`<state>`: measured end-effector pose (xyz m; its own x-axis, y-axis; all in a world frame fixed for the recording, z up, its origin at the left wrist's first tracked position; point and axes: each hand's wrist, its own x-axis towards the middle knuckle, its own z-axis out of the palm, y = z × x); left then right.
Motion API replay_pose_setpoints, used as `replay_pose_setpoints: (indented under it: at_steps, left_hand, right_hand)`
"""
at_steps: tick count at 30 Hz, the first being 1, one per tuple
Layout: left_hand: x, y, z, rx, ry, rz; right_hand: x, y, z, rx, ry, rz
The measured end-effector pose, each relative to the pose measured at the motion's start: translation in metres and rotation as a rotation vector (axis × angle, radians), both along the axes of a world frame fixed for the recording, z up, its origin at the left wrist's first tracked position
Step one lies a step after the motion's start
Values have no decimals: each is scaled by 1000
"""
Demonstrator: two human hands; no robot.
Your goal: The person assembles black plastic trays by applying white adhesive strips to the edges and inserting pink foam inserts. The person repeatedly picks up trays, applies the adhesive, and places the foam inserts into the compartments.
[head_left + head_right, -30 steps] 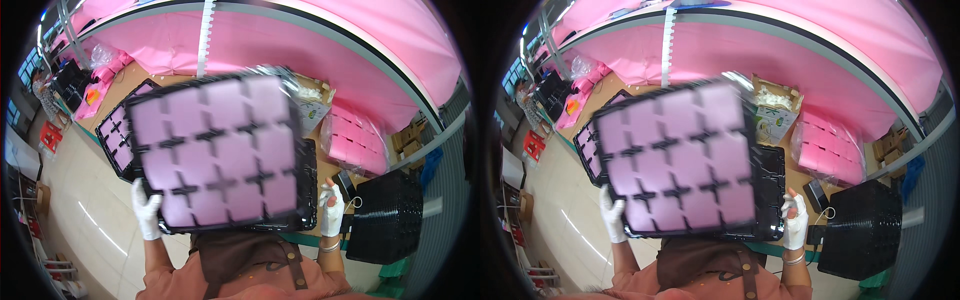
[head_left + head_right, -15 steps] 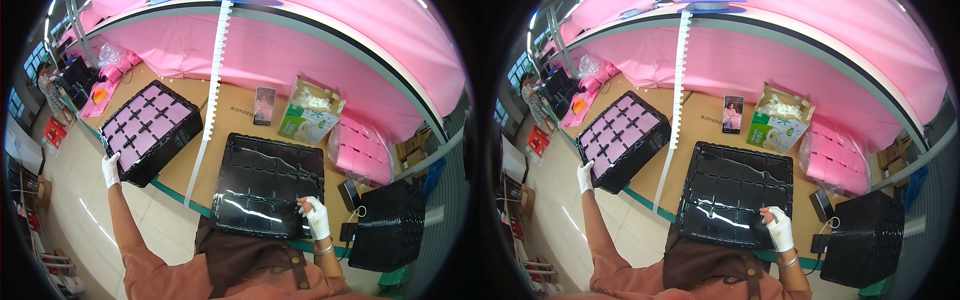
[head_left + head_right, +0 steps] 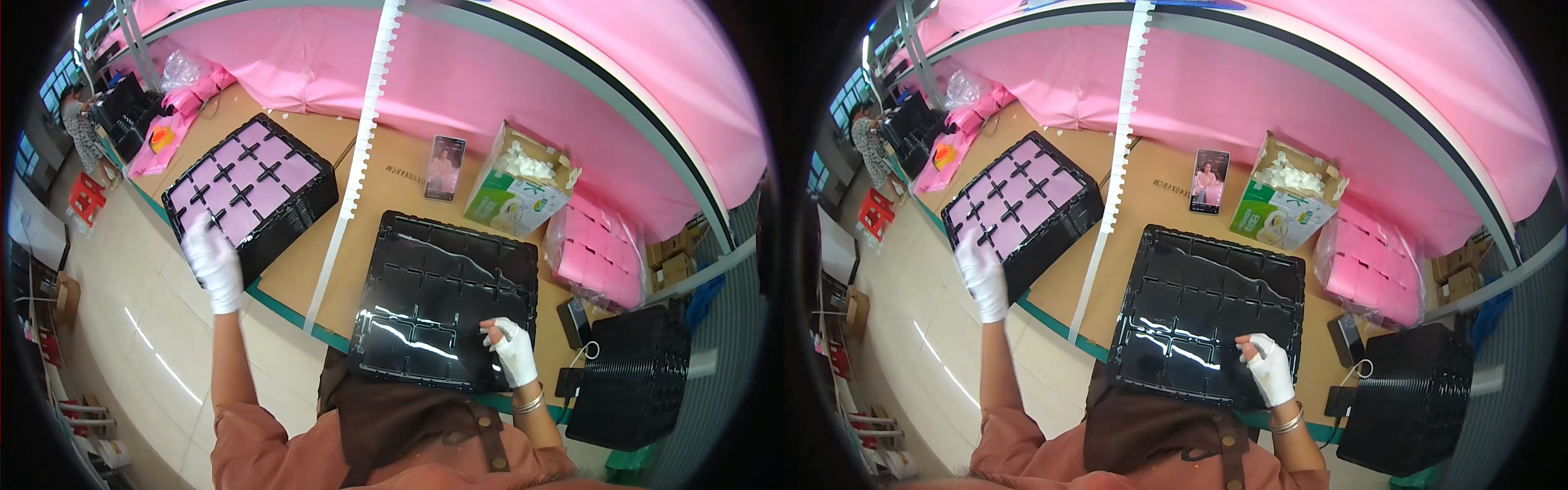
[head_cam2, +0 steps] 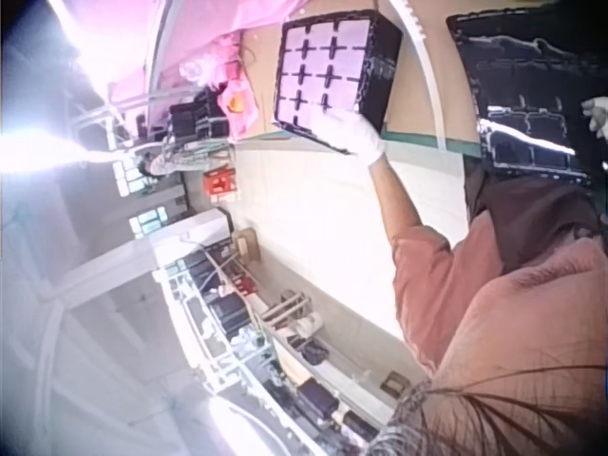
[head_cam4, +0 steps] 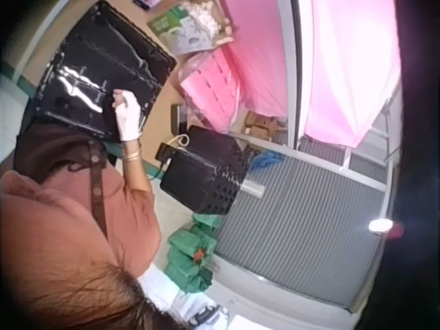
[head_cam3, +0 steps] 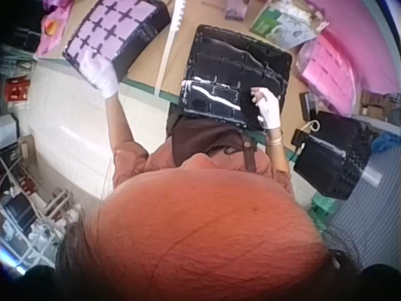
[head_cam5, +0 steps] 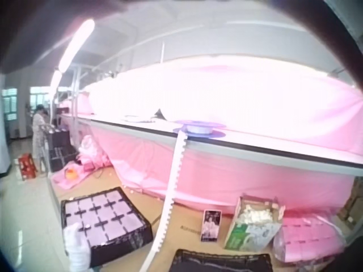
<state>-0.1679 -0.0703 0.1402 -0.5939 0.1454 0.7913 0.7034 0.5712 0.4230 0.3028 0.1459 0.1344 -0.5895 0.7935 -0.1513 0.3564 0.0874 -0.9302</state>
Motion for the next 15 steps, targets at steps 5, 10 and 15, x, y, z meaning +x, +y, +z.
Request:
replay_pose_setpoints:
  at_steps: [5, 10, 15]
  left_hand:
    - [49, 114, -30, -113, -425, -661]
    - [70, 151, -18, 171, -1260, -979]
    - [171, 114, 31, 344, -1515, -962]
  right_hand:
    - [-55, -5, 27, 182, 10, 232]
    - [-81, -12, 30, 261, -11, 451]
    - [-101, -5, 29, 51, 93, 156]
